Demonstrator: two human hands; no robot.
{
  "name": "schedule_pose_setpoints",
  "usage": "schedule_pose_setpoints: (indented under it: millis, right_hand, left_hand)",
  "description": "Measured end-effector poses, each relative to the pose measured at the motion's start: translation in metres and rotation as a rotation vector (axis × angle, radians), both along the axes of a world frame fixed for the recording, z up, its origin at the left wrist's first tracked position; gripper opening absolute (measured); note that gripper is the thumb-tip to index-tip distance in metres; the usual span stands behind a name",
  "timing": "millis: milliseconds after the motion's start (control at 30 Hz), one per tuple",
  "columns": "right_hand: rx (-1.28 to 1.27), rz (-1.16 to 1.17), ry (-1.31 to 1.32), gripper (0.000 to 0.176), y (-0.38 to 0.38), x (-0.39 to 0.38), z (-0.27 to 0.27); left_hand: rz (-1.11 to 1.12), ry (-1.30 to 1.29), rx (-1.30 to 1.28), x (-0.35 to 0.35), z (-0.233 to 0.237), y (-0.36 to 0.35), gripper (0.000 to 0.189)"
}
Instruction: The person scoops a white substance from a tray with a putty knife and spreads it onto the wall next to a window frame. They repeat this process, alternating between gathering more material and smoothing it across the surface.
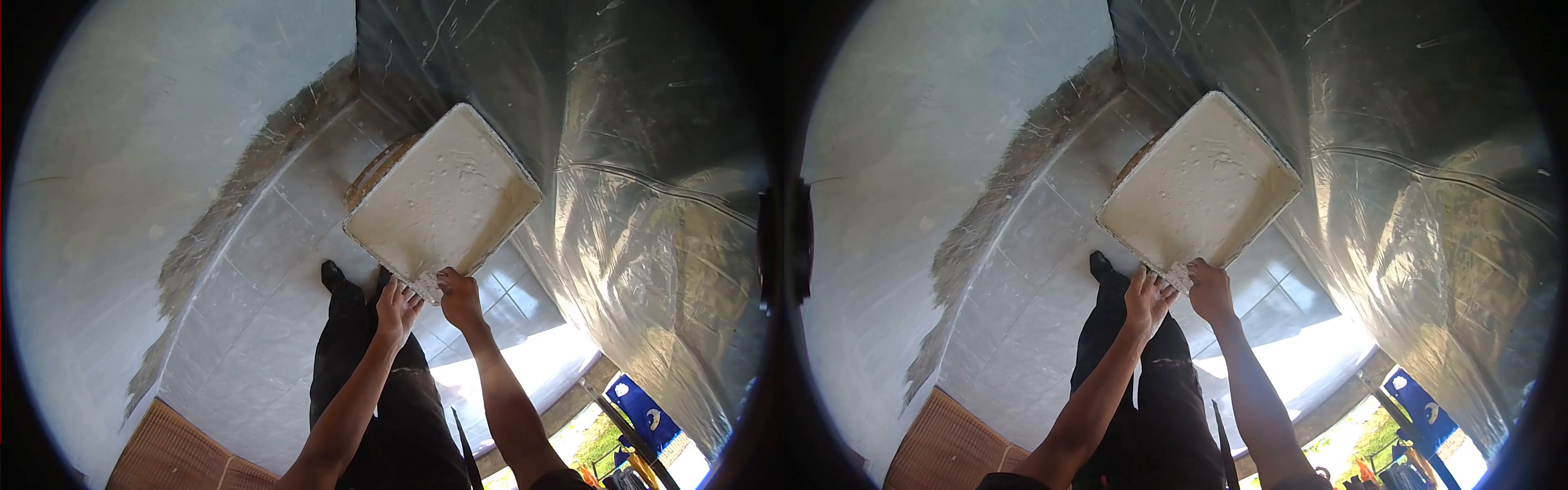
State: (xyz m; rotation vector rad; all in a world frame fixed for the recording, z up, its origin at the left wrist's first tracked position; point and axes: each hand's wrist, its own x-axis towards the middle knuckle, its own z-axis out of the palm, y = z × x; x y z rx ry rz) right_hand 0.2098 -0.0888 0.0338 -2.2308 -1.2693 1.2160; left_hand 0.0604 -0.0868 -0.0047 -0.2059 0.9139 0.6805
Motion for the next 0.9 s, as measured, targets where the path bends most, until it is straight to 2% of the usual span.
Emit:
schedule_pose_setpoints:
  millis: [367, 467, 533, 700, 767, 867, 900]
  right_hand:
    - [-0.130, 0.037, -0.103, 0.027, 0.004, -0.019, 0.011]
    - [-0.093, 0.092, -0.084, 0.025, 0.009, -0.007, 0.010]
    - [-0.031, 0.013, 0.060, 0.023, 0.017, 0.003, 0.008]
    - [-0.065, 0.014, 0.095, 0.023, 0.029, 0.002, 0.001]
    - [-0.042, 0.102, 0.040, 0.023, 0.027, -0.004, -0.002]
    - [-0.006, 0.022, 0.084, 0.024, 0.011, -0.011, -0.008]
    - [-0.008, 0.022, 0.084, 0.024, 0.011, -0.013, -0.005]
  left_hand:
    - [-0.002, -0.035, 0.014, -0.002, 0.003, -0.001, 0.086]
    - [-0.010, -0.041, 0.015, -0.002, 0.002, 0.000, 0.087]
    - [-0.014, -0.045, -0.022, -0.003, 0.001, 0.001, 0.088]
    - [-0.027, -0.043, -0.035, -0.003, 0.009, 0.002, 0.090]
    - [-0.023, -0.040, -0.033, -0.003, 0.009, 0.002, 0.090]
    - [-0.021, -0.052, -0.016, -0.005, -0.003, -0.002, 0.090]
    - [0.007, -0.089, -0.035, -0.006, -0.006, -0.003, 0.085]
